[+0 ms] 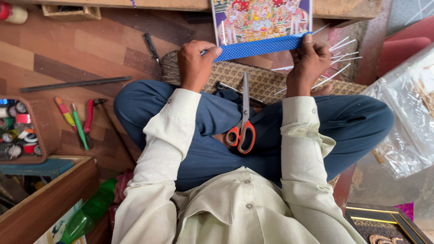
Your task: The person sits on the floor and applies blue patterned tape to the edges of a printed image mounted on cardboard. They smooth the tape, trim excess with scissors, and then place the finished framed print on a stack. The person repeats the process with a second print.
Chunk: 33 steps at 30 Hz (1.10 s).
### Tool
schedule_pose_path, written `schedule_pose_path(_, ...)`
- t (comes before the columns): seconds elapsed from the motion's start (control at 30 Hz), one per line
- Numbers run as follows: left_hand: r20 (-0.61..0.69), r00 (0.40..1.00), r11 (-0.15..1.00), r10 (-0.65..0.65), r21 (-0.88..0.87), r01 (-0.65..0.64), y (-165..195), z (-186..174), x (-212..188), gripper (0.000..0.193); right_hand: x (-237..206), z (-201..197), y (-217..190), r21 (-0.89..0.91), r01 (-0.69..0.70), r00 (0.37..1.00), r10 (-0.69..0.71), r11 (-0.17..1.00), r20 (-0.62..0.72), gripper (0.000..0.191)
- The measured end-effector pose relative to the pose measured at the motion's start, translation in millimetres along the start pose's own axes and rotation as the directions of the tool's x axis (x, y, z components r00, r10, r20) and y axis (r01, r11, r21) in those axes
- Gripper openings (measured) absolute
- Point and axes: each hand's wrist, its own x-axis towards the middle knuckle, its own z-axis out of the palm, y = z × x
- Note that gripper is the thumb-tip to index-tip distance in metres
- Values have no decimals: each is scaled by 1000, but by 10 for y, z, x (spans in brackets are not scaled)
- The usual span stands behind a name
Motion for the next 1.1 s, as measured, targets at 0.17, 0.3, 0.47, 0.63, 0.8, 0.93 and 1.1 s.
schedule_pose_path(0.17,-10,1000,1000,6,-1,-6,-19,34,-2,15,16,-10,20,32,29,999,-30,999,30,21)
schedule_pose_path(0.3,-29,1000,1000,-6,13,7,-40,56,-2,15,-4,-10,14,38,48,998,-50,998,39,21)
schedule_pose_path(0.47,-27,1000,999,-9,30,10,-41,62,1,16,-3,-15,16,35,49,998,-50,998,38,21)
schedule_pose_path(0.63,-19,999,999,-42,-2,42,-21,67,5,16,18,-31,36,37,46,998,-47,998,38,22)
schedule_pose_path(0.8,31,978,970,-205,-124,208,14,47,53,15,11,-2,5,-105,48,997,-55,993,-59,28)
schedule_pose_path(0.93,145,921,880,-362,-272,389,44,7,91,19,-41,110,-107,-245,-20,986,-21,969,-163,25)
schedule_pose_path(1.1,240,876,812,-419,-334,479,38,-18,142,23,-148,283,-273,-422,-53,977,-41,905,-211,26)
